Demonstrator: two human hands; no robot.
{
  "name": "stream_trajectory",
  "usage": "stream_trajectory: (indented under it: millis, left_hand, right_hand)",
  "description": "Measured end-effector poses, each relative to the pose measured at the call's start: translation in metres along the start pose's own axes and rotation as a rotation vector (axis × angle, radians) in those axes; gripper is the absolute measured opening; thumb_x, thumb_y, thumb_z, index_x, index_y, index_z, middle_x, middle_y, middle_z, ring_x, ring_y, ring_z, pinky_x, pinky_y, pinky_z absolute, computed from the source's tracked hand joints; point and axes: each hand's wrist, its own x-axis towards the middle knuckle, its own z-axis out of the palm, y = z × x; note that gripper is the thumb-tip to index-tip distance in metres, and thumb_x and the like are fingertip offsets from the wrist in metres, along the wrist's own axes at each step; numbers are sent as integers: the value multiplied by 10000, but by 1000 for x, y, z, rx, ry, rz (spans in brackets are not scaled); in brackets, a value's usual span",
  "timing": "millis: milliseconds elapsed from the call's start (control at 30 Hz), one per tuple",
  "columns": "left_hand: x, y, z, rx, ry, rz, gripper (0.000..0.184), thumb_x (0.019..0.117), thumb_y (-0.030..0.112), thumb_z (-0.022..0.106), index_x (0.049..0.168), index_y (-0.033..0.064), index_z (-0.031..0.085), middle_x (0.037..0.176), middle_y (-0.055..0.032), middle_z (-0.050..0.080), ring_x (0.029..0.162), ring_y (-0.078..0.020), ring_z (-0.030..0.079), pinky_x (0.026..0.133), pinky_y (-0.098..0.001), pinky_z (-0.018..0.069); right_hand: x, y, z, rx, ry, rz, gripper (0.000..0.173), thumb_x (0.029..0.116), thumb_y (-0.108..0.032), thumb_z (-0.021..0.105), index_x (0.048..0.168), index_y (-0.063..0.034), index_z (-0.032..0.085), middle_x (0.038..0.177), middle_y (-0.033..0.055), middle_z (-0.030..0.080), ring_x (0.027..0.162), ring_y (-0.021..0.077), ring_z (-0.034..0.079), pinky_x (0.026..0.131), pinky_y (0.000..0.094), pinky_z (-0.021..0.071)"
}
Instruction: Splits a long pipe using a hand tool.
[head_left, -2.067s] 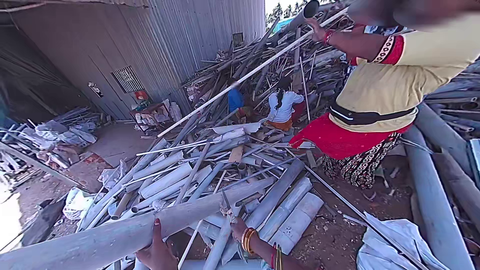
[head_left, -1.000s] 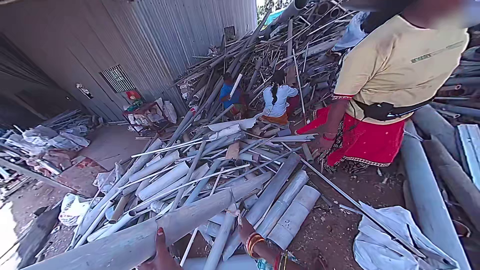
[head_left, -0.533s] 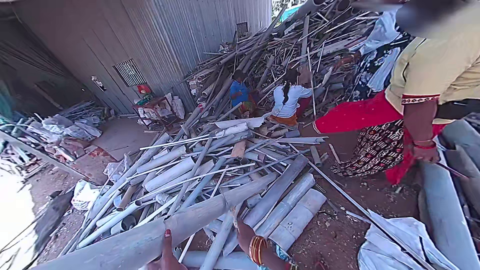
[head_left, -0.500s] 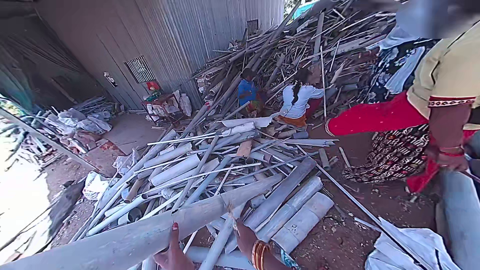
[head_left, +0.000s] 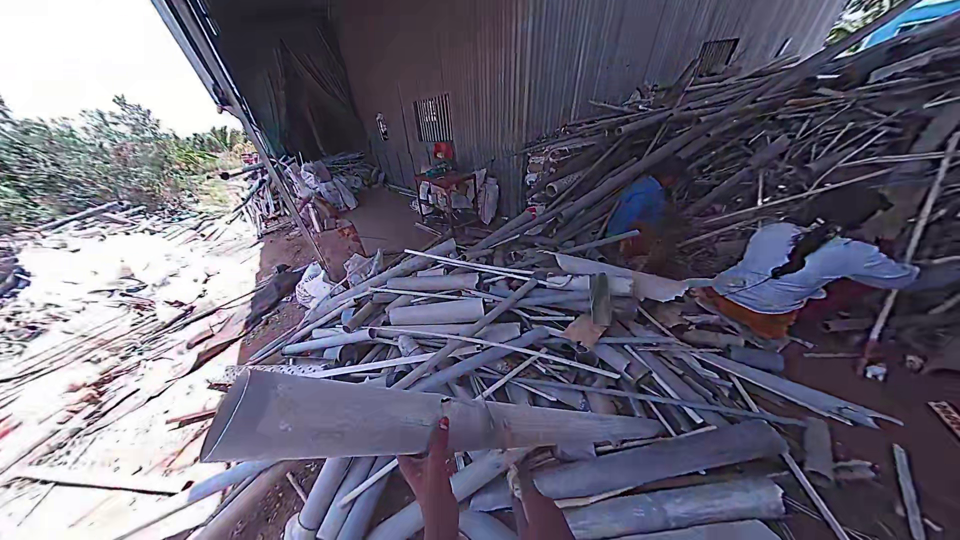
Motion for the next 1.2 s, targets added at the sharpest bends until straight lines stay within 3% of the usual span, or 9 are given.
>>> stream_trajectory:
  millis: [67, 167, 300, 567, 667, 867, 933, 1100, 1200]
  left_hand:
    - [3, -3, -7, 29, 5, 11, 587, 860, 14, 691, 1352, -88, 389, 1136, -125, 583, 989, -59, 613, 866, -221, 523]
    - [0, -14, -20, 78, -16, 5, 547, 912, 60, 671, 1368, -50, 387, 1143, -80, 581, 1000, -39, 613, 865, -228, 535]
    - [5, -27, -38, 177, -7, 70, 642, 933, 123, 652, 1439, -93, 321, 1282, -175, 534, 1111, -61, 558, 952, -224, 476]
    - [9, -35, -43, 209, 19, 102, 670, 965, 114, 626, 1482, -104, 261, 1390, -230, 468, 1226, -96, 512, 1039, -231, 424]
    - [5, -33, -43, 190, 78, 112, 659, 989, 99, 594, 1496, -111, 231, 1417, -254, 442, 1255, -112, 489, 1061, -230, 401]
    - [7, -40, -55, 196, 131, 120, 723, 960, 113, 642, 1506, -117, 227, 1447, -271, 435, 1299, -138, 477, 1088, -249, 389]
    - [9, -41, -50, 191, 126, 106, 722, 961, 109, 647, 1509, -109, 231, 1446, -273, 433, 1299, -148, 476, 1088, -258, 390]
    - [13, -42, -37, 185, 142, 113, 728, 946, 134, 672, 1505, -87, 262, 1439, -248, 455, 1290, -154, 495, 1073, -271, 416]
    - [15, -38, -40, 200, 136, 127, 699, 920, 74, 674, 1473, -113, 289, 1399, -260, 473, 1242, -148, 515, 1054, -254, 418]
  right_hand:
    - [5, -4, -1, -62, -65, 1, 450, 1118, -161, 378, 1522, 32, 333, 1205, 325, 652, 1177, 472, 637, 1006, 586, 479]
    - [42, 54, -1, -95, -62, 227, 513, 1100, -126, 415, 1574, 4, 269, 1346, 308, 595, 1284, 436, 586, 1075, 555, 451]
    - [73, 155, -4, 47, -47, 423, 515, 1071, -110, 470, 1525, 83, 324, 1466, 311, 499, 1373, 397, 512, 1134, 517, 393]
    - [-8, -21, 6, -69, -264, -67, 580, 1057, -36, 482, 1586, -30, 247, 1317, 331, 599, 1241, 489, 597, 1022, 634, 463]
    - [4, -2, 14, -63, -209, -76, 493, 1076, -69, 456, 1549, -24, 322, 1283, 329, 614, 1223, 489, 605, 1009, 635, 466]
    - [79, 161, 13, 48, -50, 465, 496, 1055, -85, 477, 1517, 53, 359, 1458, 290, 521, 1369, 389, 523, 1120, 531, 408]
    - [69, 149, 9, 49, -84, 409, 494, 1061, -86, 465, 1517, 65, 350, 1459, 301, 512, 1371, 396, 517, 1125, 533, 400]
    - [24, 26, 17, -49, -201, 83, 518, 1082, -79, 442, 1571, -9, 284, 1361, 317, 580, 1294, 466, 567, 1063, 599, 446]
    - [31, 31, 18, -57, -177, 120, 536, 1065, -48, 461, 1571, -24, 286, 1342, 306, 599, 1273, 461, 587, 1040, 596, 465]
